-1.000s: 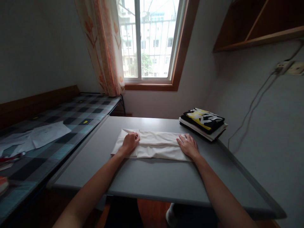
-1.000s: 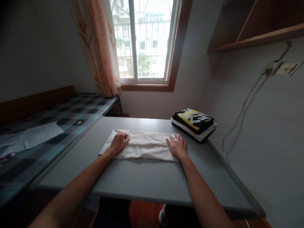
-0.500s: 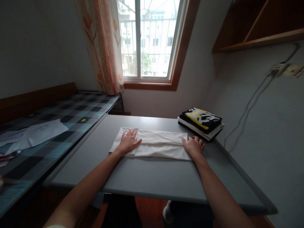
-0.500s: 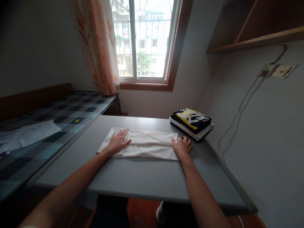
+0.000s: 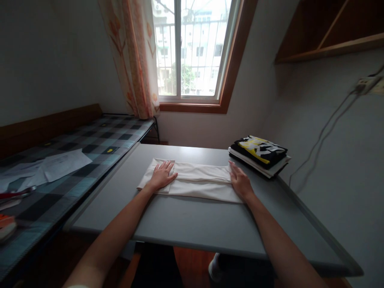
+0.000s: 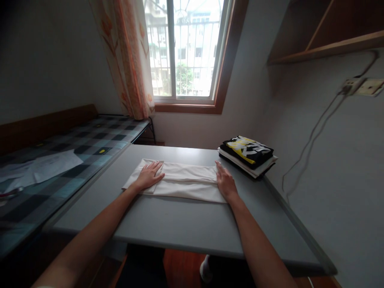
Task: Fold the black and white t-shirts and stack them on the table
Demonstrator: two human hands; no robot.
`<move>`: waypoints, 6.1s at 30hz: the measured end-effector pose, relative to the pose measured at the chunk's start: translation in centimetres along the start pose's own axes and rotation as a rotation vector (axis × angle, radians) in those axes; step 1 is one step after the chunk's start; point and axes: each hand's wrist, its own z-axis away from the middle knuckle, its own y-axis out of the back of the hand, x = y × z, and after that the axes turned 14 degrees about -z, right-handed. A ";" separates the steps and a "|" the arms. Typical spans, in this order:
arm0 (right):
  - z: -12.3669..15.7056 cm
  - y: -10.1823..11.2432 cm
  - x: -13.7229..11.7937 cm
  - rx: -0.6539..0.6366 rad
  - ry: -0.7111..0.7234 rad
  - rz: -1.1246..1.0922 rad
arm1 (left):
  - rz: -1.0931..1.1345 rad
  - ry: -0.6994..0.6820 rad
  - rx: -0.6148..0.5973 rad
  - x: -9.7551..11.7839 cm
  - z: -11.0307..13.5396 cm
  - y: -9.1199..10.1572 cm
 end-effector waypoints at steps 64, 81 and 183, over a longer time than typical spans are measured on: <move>-1.1 -7.6 -12.8 -0.178 0.306 0.132 | 0.060 0.054 0.026 0.7 1.0 2.4; -5.7 -9.4 -8.2 -0.208 -0.034 0.092 | 0.089 0.042 0.038 -0.3 -0.3 1.3; -1.1 -6.0 -9.6 -0.176 0.046 0.155 | 0.389 -0.429 0.086 5.4 3.1 5.5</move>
